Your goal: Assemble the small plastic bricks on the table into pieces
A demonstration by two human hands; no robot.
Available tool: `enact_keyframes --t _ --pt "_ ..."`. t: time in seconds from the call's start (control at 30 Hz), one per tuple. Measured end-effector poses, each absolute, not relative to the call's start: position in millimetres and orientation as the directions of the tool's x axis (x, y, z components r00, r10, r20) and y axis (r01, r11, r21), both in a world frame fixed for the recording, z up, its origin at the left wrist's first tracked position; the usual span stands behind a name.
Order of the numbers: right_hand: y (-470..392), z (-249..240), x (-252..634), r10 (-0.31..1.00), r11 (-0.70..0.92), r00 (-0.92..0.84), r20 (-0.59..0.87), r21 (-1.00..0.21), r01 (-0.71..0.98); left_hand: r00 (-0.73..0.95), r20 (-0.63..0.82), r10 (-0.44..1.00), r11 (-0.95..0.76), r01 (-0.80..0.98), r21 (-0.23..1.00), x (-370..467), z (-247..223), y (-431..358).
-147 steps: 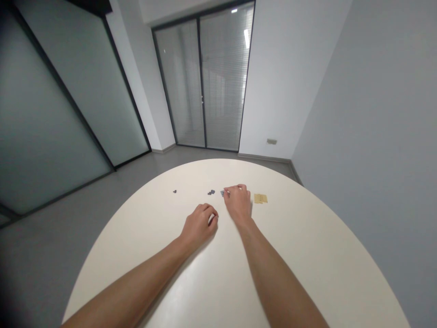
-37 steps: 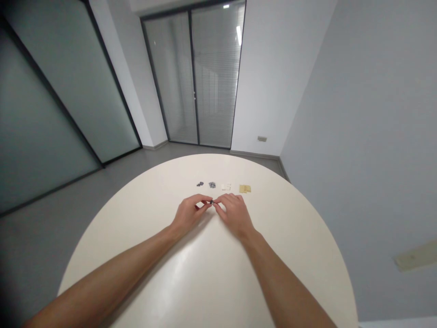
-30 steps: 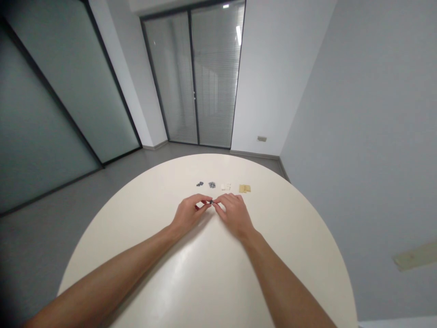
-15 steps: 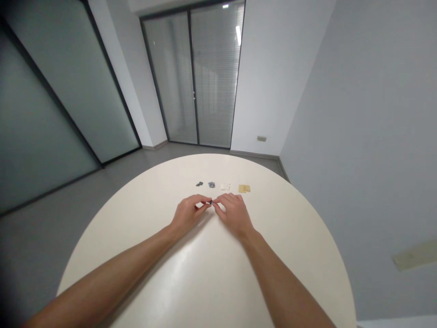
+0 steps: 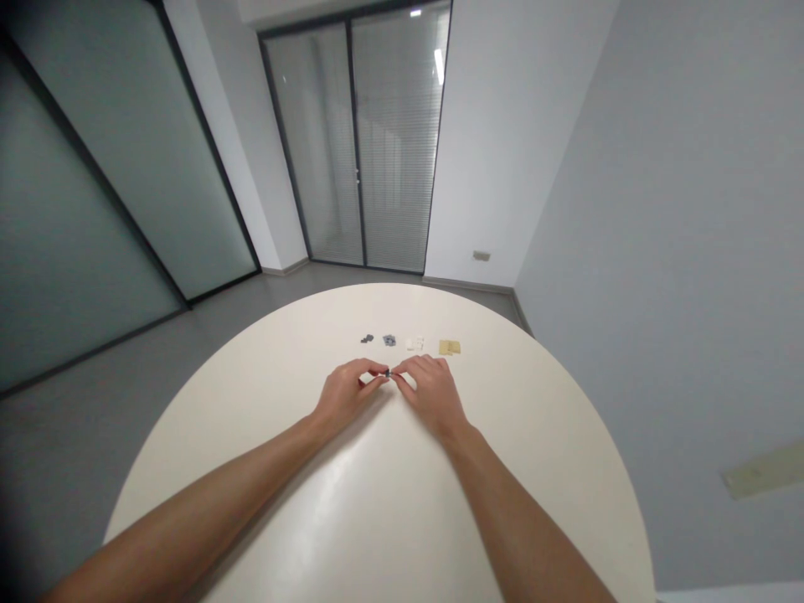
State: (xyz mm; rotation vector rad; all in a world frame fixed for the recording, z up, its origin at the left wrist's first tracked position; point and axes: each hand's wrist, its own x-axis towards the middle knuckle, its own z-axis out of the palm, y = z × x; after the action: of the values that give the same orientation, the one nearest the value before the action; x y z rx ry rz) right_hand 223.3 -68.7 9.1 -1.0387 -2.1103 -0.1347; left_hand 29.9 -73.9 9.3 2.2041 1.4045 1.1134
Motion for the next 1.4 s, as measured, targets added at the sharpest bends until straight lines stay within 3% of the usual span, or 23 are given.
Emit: enact_keyframes --t 1.4 --pt "-68.7 9.7 221.7 0.648 0.669 -0.370 0.666 -0.264 0.695 0.220 0.416 0.882 -0.449 0.658 0.605 32.0 16.5 -78.4"
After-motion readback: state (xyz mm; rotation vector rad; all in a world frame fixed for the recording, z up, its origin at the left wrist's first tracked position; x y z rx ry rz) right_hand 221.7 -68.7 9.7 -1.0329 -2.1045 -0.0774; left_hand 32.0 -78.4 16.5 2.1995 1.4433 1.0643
